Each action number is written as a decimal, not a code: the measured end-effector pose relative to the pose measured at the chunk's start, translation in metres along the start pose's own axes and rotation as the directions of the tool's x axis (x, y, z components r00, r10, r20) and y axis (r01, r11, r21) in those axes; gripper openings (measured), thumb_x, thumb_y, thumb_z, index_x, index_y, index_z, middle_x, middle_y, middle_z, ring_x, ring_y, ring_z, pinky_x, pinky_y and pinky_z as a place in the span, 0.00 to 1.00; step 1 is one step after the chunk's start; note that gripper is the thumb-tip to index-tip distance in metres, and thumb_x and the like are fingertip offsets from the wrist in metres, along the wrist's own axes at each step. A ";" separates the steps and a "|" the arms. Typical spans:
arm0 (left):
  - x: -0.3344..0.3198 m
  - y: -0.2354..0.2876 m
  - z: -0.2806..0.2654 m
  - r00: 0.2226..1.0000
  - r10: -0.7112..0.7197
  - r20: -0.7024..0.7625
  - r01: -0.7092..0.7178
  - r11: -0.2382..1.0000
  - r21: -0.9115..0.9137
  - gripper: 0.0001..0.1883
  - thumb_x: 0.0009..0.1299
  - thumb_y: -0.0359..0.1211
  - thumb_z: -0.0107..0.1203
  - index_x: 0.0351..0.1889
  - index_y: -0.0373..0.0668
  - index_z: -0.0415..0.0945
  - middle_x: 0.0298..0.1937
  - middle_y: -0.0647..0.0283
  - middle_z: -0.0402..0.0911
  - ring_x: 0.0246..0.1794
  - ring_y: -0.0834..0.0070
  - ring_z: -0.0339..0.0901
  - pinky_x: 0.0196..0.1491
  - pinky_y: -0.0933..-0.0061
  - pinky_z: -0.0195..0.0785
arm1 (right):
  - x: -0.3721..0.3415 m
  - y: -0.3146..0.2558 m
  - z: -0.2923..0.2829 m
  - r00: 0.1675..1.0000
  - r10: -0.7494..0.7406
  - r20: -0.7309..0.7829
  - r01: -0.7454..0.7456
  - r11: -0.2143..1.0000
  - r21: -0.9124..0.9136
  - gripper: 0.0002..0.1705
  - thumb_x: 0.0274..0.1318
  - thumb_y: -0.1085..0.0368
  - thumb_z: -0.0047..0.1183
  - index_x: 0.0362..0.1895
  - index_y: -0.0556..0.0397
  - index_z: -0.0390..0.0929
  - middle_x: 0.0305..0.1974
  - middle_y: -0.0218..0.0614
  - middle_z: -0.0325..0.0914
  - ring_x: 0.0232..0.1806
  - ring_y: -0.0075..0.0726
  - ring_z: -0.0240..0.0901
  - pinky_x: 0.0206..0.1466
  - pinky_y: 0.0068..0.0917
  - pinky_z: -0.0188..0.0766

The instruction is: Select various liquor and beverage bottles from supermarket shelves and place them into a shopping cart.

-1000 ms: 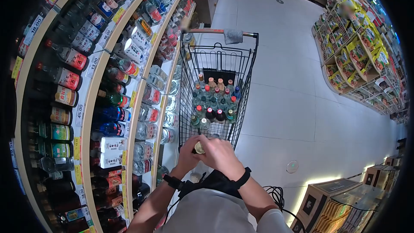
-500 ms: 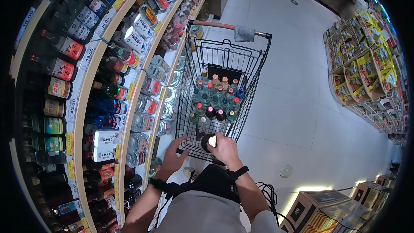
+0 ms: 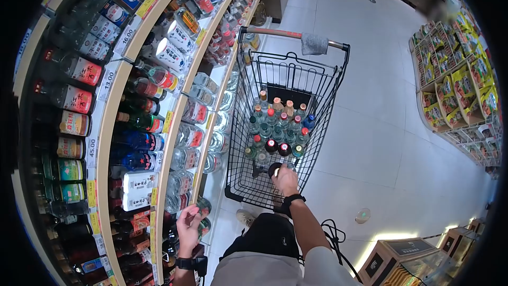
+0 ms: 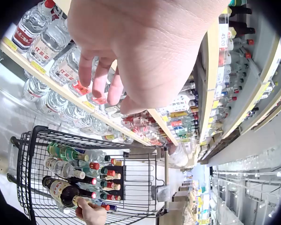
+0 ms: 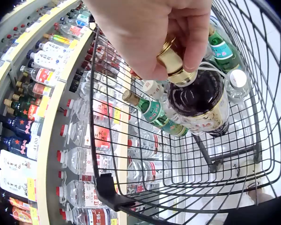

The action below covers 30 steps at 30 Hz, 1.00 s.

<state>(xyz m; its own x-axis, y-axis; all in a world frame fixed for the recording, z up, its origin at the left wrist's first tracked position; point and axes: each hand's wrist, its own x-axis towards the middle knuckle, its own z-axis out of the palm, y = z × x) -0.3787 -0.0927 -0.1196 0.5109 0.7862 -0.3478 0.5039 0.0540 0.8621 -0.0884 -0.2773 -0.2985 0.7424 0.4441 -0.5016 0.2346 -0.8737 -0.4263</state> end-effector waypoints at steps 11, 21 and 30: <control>-0.013 -0.001 0.002 0.999 -0.047 0.016 0.048 0.998 -0.037 0.13 0.70 0.24 0.59 0.52 0.38 0.77 0.44 0.66 0.82 0.44 0.80 0.79 0.49 0.77 0.72 | 0.051 0.007 0.034 0.998 0.060 0.024 -0.060 0.998 0.017 0.24 0.52 0.59 0.60 0.50 0.60 0.74 0.40 0.55 0.83 0.45 0.59 0.81 0.50 0.48 0.78; -0.023 0.001 -0.008 0.997 -0.081 -0.017 0.081 0.996 -0.024 0.12 0.70 0.23 0.58 0.50 0.39 0.78 0.43 0.67 0.82 0.43 0.81 0.78 0.48 0.79 0.70 | 0.067 0.009 0.045 0.996 0.088 -0.029 -0.086 0.994 0.064 0.26 0.47 0.60 0.64 0.50 0.54 0.71 0.42 0.53 0.82 0.45 0.61 0.79 0.48 0.51 0.77; -0.022 0.013 0.001 1.000 0.010 -0.014 -0.011 0.994 -0.109 0.09 0.70 0.21 0.57 0.48 0.38 0.77 0.45 0.66 0.82 0.45 0.81 0.78 0.50 0.78 0.71 | 0.066 0.010 0.045 0.989 0.133 0.059 -0.139 0.984 0.114 0.30 0.50 0.59 0.64 0.55 0.53 0.69 0.44 0.53 0.82 0.49 0.59 0.80 0.52 0.49 0.77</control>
<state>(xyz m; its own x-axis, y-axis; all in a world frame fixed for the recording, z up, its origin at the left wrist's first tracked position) -0.3822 -0.1102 -0.1010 0.5062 0.7951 -0.3340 0.4194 0.1114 0.9009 -0.0652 -0.2485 -0.3695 0.7284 0.3353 -0.5975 0.0563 -0.8984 -0.4356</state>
